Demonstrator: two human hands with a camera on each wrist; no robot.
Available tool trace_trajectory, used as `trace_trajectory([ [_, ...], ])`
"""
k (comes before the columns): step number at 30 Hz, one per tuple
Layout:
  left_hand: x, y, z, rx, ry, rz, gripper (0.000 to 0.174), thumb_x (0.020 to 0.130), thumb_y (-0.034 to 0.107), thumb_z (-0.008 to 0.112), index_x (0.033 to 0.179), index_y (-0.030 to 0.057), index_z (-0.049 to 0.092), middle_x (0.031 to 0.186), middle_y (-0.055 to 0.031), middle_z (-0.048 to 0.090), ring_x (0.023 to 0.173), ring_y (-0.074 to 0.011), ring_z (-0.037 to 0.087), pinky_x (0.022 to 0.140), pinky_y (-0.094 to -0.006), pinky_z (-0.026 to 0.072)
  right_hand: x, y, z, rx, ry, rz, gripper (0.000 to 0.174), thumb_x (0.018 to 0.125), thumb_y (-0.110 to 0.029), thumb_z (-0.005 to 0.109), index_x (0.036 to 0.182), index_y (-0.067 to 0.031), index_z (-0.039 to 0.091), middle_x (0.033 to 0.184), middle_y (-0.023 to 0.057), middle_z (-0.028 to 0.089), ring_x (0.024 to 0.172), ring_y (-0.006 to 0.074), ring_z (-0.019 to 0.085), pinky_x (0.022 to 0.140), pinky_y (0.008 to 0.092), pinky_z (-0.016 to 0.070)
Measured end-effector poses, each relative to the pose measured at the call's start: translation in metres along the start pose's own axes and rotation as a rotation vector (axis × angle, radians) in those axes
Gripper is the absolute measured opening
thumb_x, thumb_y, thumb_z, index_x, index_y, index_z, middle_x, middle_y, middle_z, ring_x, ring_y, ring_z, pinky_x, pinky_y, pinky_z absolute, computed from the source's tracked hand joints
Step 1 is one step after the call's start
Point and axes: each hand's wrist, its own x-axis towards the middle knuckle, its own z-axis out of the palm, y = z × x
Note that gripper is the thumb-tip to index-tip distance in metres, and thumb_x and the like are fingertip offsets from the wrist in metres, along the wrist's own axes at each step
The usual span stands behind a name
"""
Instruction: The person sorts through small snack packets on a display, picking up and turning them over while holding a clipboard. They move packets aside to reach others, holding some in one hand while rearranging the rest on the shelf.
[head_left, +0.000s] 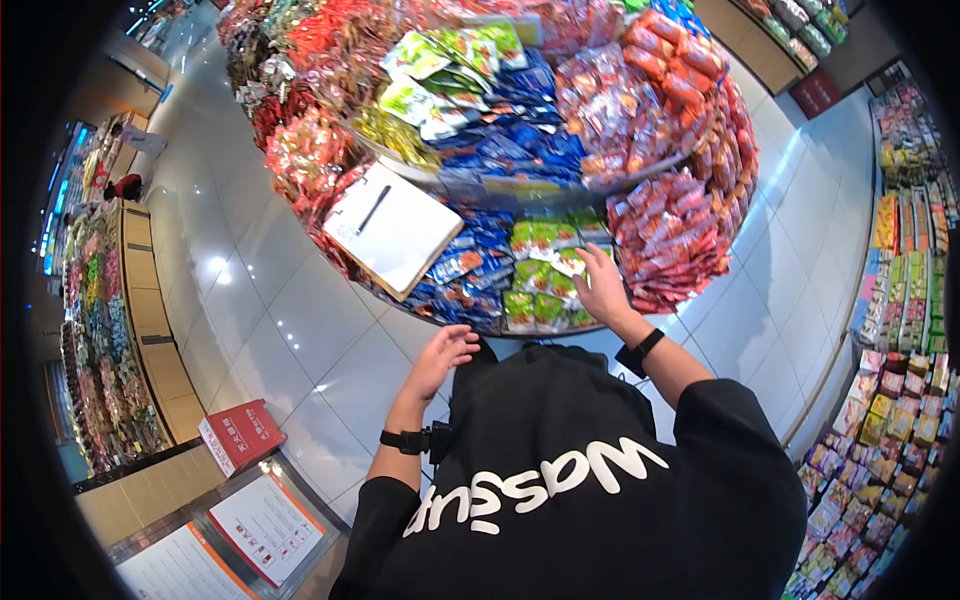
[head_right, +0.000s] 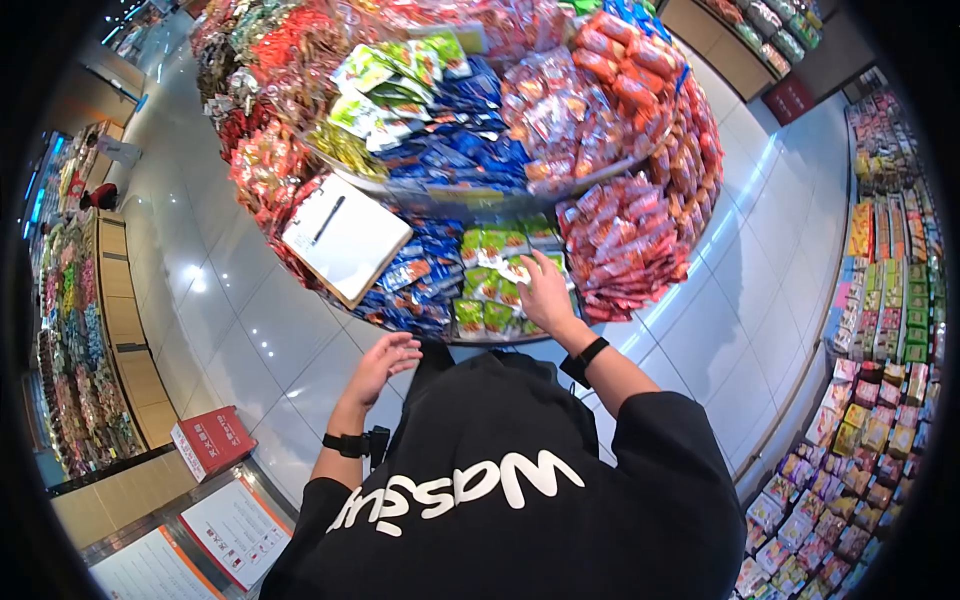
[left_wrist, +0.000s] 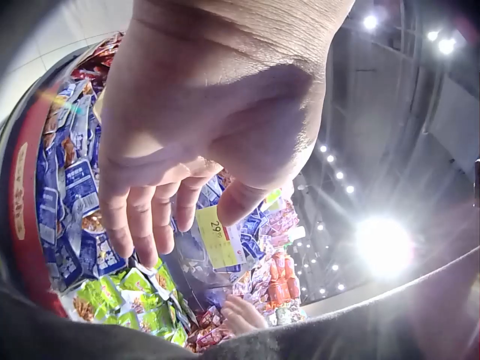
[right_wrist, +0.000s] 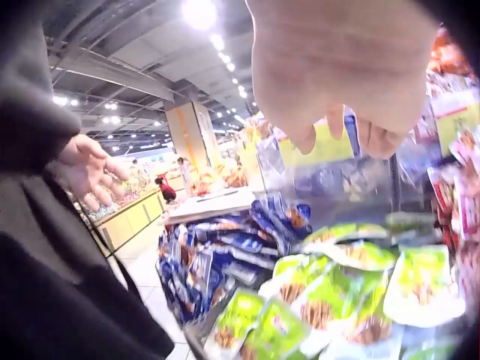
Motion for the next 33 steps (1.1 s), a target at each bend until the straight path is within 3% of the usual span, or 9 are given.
trace_trajectory([
  [7, -0.001, 0.038, -0.068, 0.081, -0.035, 0.05, 0.035, 0.102, 0.018, 0.049, 0.133, 0.0019, 0.048, 0.126, -0.0127, 0.059, 0.115, -0.0225, 0.061, 0.097, -0.0338, 0.0481, 0.145, -0.098, -0.065, -0.009, 0.167, -0.261, 0.054, 0.082, -0.017, 0.074, 0.129, -0.0008, 0.053, 0.129, 0.0238, 0.055, 0.121, 0.0404, 0.053, 0.103, 0.0446, 0.0431],
  [10, -0.009, 0.046, -0.103, 0.036, -0.043, 0.091, 0.036, 0.102, 0.018, 0.049, 0.134, 0.0015, 0.047, 0.127, -0.0127, 0.059, 0.115, -0.0224, 0.06, 0.098, -0.034, 0.0477, 0.227, -0.129, -0.065, -0.078, 0.286, -0.315, 0.056, 0.083, -0.023, 0.075, 0.129, -0.0003, 0.052, 0.126, 0.0231, 0.056, 0.118, 0.0402, 0.054, 0.101, 0.0435, 0.0439],
  [13, -0.017, 0.063, -0.133, 0.019, -0.048, 0.093, 0.036, 0.102, 0.017, 0.048, 0.134, 0.001, 0.047, 0.127, -0.0127, 0.059, 0.116, -0.0223, 0.06, 0.098, -0.0338, 0.0475, 0.306, -0.154, -0.062, -0.066, 0.307, -0.278, 0.065, 0.081, -0.026, 0.075, 0.134, 0.0, 0.048, 0.127, 0.0233, 0.054, 0.119, 0.0407, 0.053, 0.102, 0.0427, 0.0445],
  [16, -0.016, 0.071, -0.163, 0.025, -0.054, 0.087, 0.036, 0.102, 0.017, 0.047, 0.134, 0.0008, 0.047, 0.128, -0.0122, 0.059, 0.114, -0.0203, 0.059, 0.096, -0.0319, 0.0468, 0.365, -0.149, -0.044, -0.158, 0.189, -0.105, 0.069, 0.079, -0.029, 0.075, 0.137, -0.0045, 0.047, 0.129, 0.0257, 0.051, 0.12, 0.0412, 0.052, 0.102, 0.0429, 0.0449],
  [17, -0.017, 0.074, -0.171, 0.03, -0.053, 0.094, 0.035, 0.102, 0.017, 0.047, 0.134, 0.0007, 0.047, 0.127, -0.0123, 0.059, 0.114, -0.0203, 0.059, 0.096, -0.0317, 0.0468, 0.379, -0.146, -0.037, -0.171, 0.154, -0.025, 0.063, 0.078, -0.031, 0.075, 0.134, -0.0097, 0.053, 0.125, 0.0259, 0.053, 0.114, 0.0406, 0.056, 0.099, 0.0422, 0.0463],
  [21, -0.014, 0.081, -0.2, 0.009, -0.055, 0.1, 0.035, 0.102, 0.016, 0.047, 0.134, 0.0002, 0.047, 0.126, -0.0126, 0.059, 0.113, -0.0203, 0.059, 0.094, -0.0307, 0.0472, 0.397, -0.151, -0.027, -0.252, 0.253, 0.116, 0.048, 0.076, -0.033, 0.077, 0.12, -0.0182, 0.066, 0.109, 0.0223, 0.057, 0.1, 0.0379, 0.061, 0.089, 0.0437, 0.051],
  [25, -0.009, 0.085, -0.217, -0.016, -0.087, 0.107, 0.035, 0.102, 0.017, 0.048, 0.133, -0.0001, 0.048, 0.125, -0.0125, 0.059, 0.113, -0.02, 0.059, 0.094, -0.0305, 0.0474, 0.404, -0.141, -0.015, -0.267, 0.308, 0.146, 0.051, 0.075, -0.034, 0.079, 0.121, -0.0159, 0.065, 0.11, 0.0229, 0.063, 0.101, 0.0381, 0.062, 0.088, 0.0434, 0.0513],
  [28, -0.003, 0.088, -0.226, -0.015, -0.107, 0.103, 0.035, 0.102, 0.017, 0.048, 0.133, 0.0, 0.048, 0.125, -0.0124, 0.059, 0.112, -0.0197, 0.059, 0.094, -0.0306, 0.0473, 0.409, -0.136, -0.011, -0.147, 0.3, 0.2, 0.049, 0.077, -0.038, 0.077, 0.121, -0.0204, 0.066, 0.112, 0.0214, 0.067, 0.102, 0.0359, 0.066, 0.087, 0.0418, 0.0519],
  [33, 0.009, 0.095, -0.238, 0.013, -0.138, 0.092, 0.035, 0.102, 0.017, 0.048, 0.133, 0.0004, 0.048, 0.125, -0.0118, 0.059, 0.112, -0.0188, 0.059, 0.094, -0.0308, 0.0472, 0.416, -0.151, -0.016, -0.166, 0.263, 0.366, 0.039, 0.078, -0.039, 0.074, 0.105, -0.0103, 0.073, 0.097, 0.0205, 0.071, 0.093, 0.0348, 0.069, 0.082, 0.0417, 0.0523],
])
